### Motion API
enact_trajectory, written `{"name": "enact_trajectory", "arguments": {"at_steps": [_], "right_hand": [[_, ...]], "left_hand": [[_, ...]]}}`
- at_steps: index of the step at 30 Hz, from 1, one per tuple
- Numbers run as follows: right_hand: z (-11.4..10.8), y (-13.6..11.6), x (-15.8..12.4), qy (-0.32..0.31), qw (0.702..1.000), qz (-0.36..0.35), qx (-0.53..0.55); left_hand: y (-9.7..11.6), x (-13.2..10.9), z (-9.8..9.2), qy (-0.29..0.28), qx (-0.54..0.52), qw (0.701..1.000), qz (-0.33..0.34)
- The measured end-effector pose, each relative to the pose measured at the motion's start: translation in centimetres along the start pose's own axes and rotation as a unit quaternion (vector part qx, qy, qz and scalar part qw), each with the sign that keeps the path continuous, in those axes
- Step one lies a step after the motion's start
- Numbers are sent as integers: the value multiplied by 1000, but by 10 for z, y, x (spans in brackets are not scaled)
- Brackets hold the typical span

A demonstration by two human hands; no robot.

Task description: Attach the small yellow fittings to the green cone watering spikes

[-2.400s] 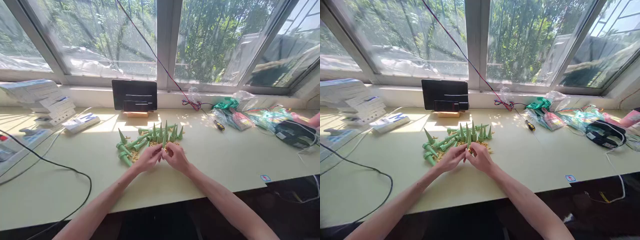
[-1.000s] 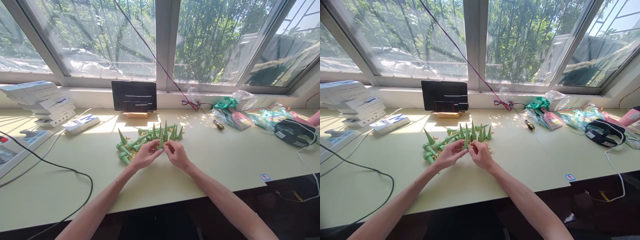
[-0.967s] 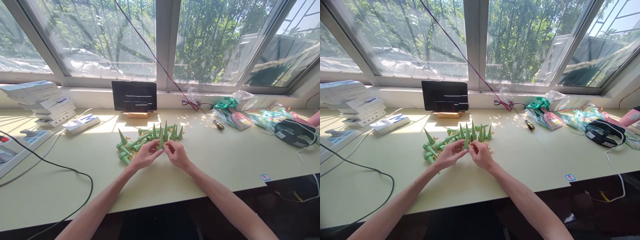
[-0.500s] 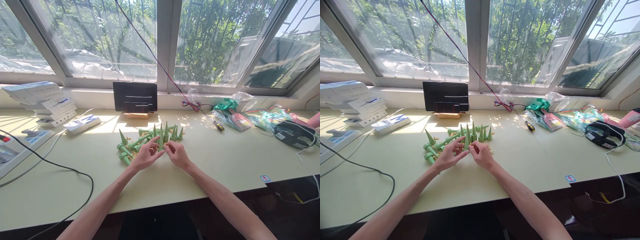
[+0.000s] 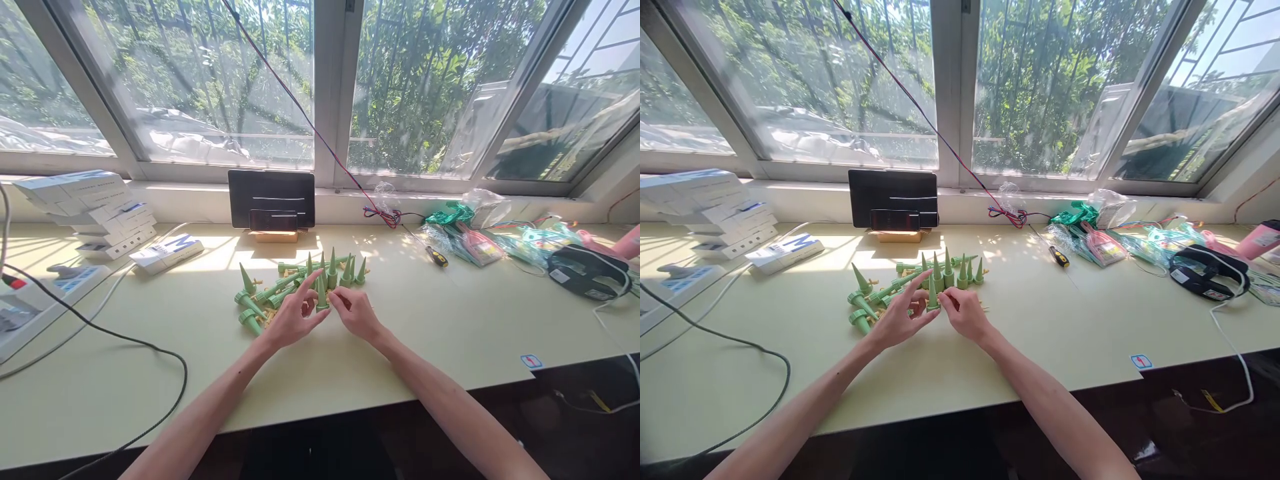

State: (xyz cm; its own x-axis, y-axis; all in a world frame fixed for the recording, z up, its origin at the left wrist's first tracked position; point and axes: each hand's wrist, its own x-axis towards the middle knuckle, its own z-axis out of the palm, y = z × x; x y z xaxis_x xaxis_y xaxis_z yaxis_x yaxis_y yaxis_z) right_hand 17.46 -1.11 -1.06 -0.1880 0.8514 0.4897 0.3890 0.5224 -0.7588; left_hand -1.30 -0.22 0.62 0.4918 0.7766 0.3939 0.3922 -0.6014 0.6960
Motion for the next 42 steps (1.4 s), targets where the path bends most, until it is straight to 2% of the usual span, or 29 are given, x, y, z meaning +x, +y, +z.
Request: {"name": "enact_trajectory", "arguments": {"at_steps": [5, 8, 10, 15, 20, 25, 34, 42], "right_hand": [[-9, 7, 4, 51, 998, 10, -21], [-17, 16, 7, 96, 993, 8, -75], [-22, 22, 8, 105, 988, 12, -110], [-23, 35, 10, 54, 984, 16, -169], [-16, 34, 7, -14, 984, 16, -178], [-12, 34, 5, -33, 983, 21, -178], [-14, 37, 5, -48, 976, 21, -211], [-13, 39, 6, -57, 974, 23, -218]], "left_hand": [[-2, 0, 1, 20, -6, 1000, 8], [-2, 1, 1, 37, -4, 999, 20], [-1, 1, 1, 46, 0, 999, 23], [0, 1, 0, 51, 2, 999, 14], [-1, 1, 0, 42, 9, 999, 10], [-3, -1, 0, 3, 38, 999, 13], [0, -5, 3, -160, 88, 983, 27], [-1, -5, 5, -182, 91, 979, 12]]}}
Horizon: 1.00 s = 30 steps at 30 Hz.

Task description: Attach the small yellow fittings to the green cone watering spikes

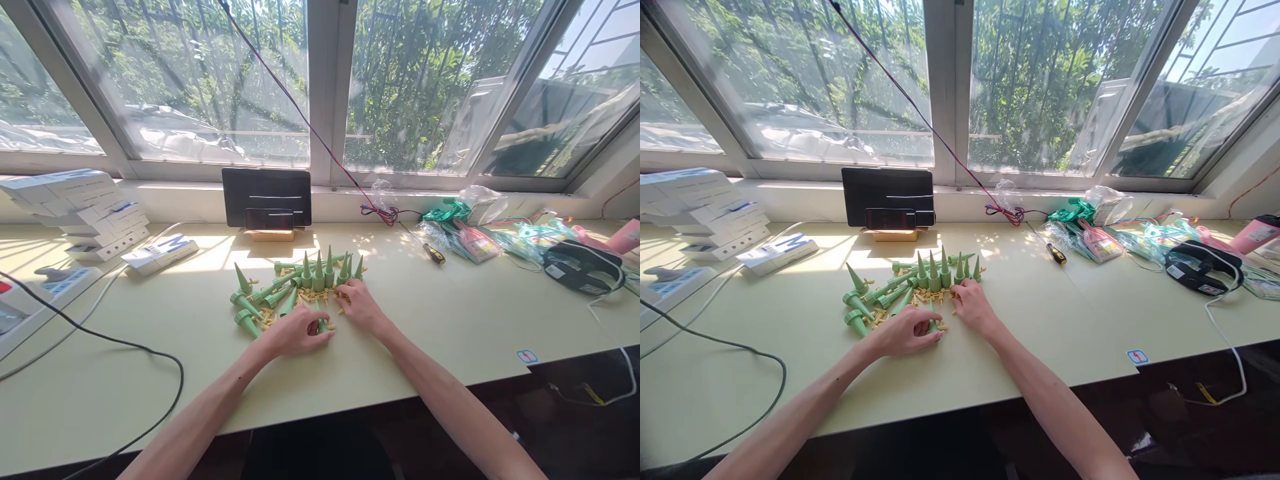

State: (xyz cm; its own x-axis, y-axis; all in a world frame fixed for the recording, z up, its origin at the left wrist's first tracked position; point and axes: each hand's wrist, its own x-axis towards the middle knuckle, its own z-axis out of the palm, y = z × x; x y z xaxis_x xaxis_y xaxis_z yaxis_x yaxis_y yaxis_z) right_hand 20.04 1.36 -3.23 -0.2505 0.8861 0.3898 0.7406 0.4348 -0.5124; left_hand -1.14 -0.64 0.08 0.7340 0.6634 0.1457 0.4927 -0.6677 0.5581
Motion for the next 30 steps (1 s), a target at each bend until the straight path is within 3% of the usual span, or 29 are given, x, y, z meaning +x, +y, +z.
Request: {"name": "enact_trajectory", "arguments": {"at_steps": [10, 13, 19, 22, 26, 30], "right_hand": [[0, -2, 0, -14, 1000, 7, 9], [0, -3, 0, -16, 1000, 12, 18], [-1, -4, 0, 6, 999, 25, 38], [-2, -5, 0, 40, 997, 14, 57], [-6, -13, 1, 83, 988, -6, 130], [-12, -25, 1, 88, 970, 18, 225]], "left_hand": [[0, 0, -4, 14, 32, 999, 4], [-3, 1, -3, 62, 44, 997, 23], [-11, 2, 0, 217, 65, 973, 36], [-11, 2, 0, 251, 65, 965, 34], [-11, 3, -2, 268, 54, 961, 41], [-12, 3, -1, 238, 29, 969, 59]]}}
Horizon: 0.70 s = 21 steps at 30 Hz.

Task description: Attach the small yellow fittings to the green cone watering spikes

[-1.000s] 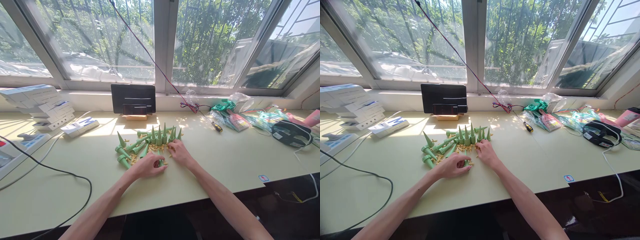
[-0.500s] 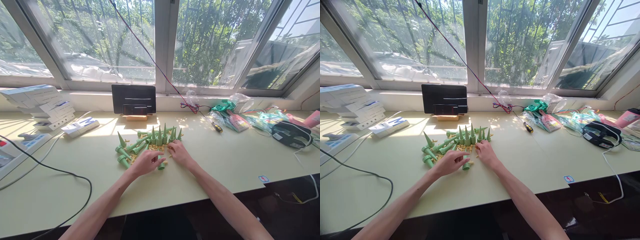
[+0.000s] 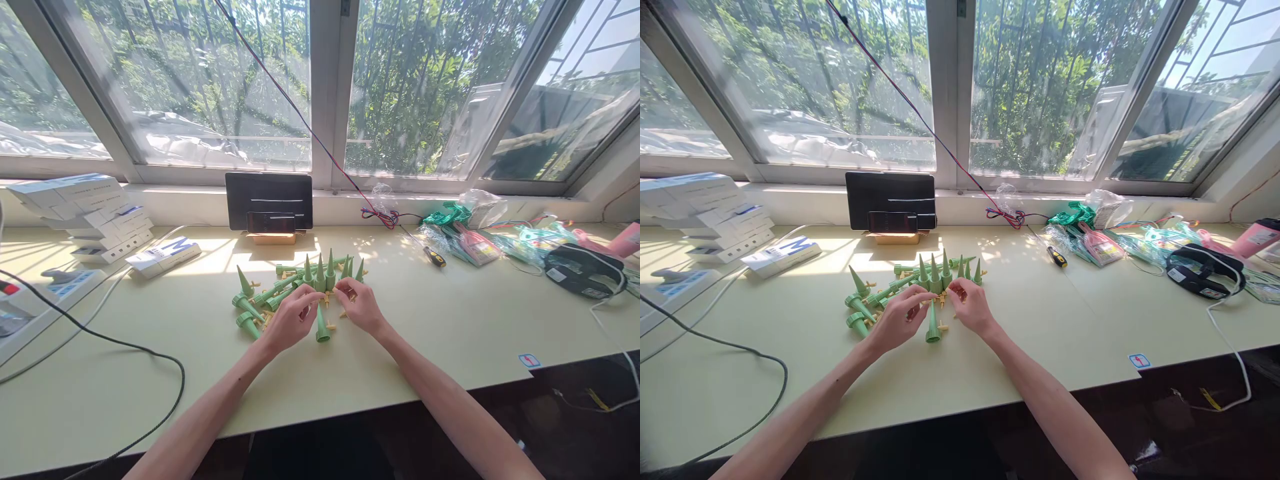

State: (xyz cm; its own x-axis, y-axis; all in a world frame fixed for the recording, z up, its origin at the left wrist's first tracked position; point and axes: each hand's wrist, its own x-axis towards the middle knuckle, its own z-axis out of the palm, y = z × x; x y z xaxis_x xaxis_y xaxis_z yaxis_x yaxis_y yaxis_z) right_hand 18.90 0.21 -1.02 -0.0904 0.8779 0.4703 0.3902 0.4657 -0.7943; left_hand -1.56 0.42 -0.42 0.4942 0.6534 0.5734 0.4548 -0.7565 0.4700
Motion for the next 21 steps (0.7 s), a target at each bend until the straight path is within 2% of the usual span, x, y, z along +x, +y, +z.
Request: {"name": "enact_trajectory", "arguments": {"at_steps": [8, 14, 21], "right_hand": [[3, -7, -4, -35, 995, 38, 89], [5, -9, -5, -54, 993, 39, 95], [5, -8, -5, -78, 993, 19, 89]], "left_hand": [[1, -2, 1, -45, 5, 999, -5], [1, -2, 0, -64, 10, 998, -10], [1, -2, 0, -59, 5, 998, -9]]}}
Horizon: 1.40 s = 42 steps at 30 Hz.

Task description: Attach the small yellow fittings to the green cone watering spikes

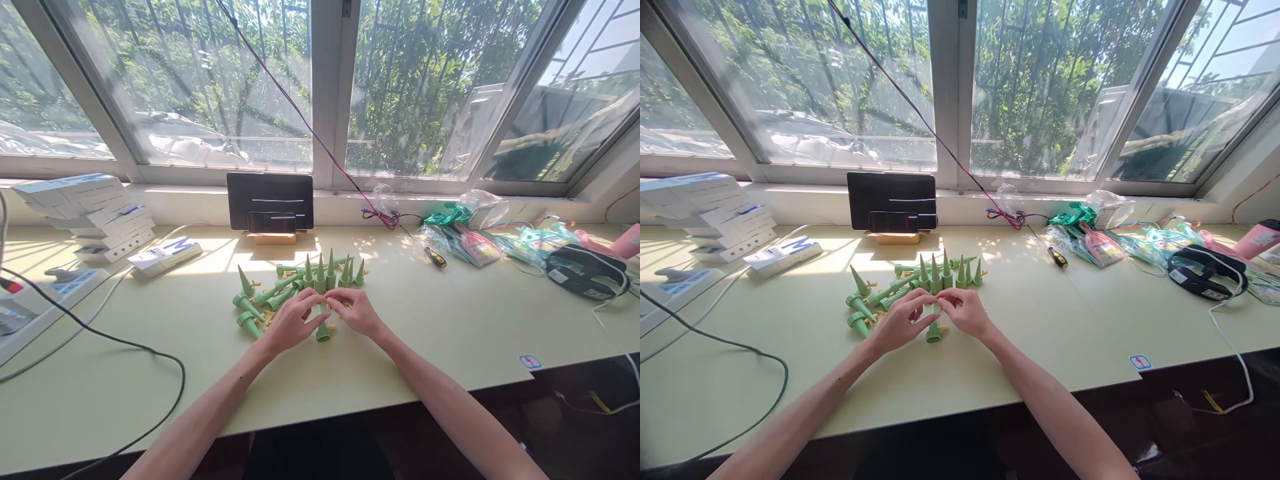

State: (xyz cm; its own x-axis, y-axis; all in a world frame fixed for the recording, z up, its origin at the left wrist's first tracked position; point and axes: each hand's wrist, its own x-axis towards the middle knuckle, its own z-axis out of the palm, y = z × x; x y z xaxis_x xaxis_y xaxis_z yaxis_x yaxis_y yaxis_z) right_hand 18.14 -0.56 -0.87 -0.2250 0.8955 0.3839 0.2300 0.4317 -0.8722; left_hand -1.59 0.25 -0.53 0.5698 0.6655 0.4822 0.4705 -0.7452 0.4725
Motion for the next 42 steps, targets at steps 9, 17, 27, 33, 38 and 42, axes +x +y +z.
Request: {"name": "enact_trajectory", "arguments": {"at_steps": [9, 17, 27, 33, 38, 42], "right_hand": [[1, -2, 1, -9, 999, 20, 42], [-3, -1, 2, -31, 979, 89, 183], [-2, 1, 2, -48, 974, 99, 197], [-3, -2, 1, -66, 973, 98, 200], [-3, -2, 2, -66, 971, 97, 206], [-3, -3, 2, -63, 971, 98, 210]], "left_hand": [[1, 1, 1, 29, -1, 1000, 12], [3, 2, 0, 97, -7, 993, 59], [8, 3, -2, 112, -7, 992, 59], [7, 4, -2, 124, -2, 990, 64], [9, 4, -2, 124, -3, 990, 70], [9, 4, -2, 123, -1, 990, 68]]}}
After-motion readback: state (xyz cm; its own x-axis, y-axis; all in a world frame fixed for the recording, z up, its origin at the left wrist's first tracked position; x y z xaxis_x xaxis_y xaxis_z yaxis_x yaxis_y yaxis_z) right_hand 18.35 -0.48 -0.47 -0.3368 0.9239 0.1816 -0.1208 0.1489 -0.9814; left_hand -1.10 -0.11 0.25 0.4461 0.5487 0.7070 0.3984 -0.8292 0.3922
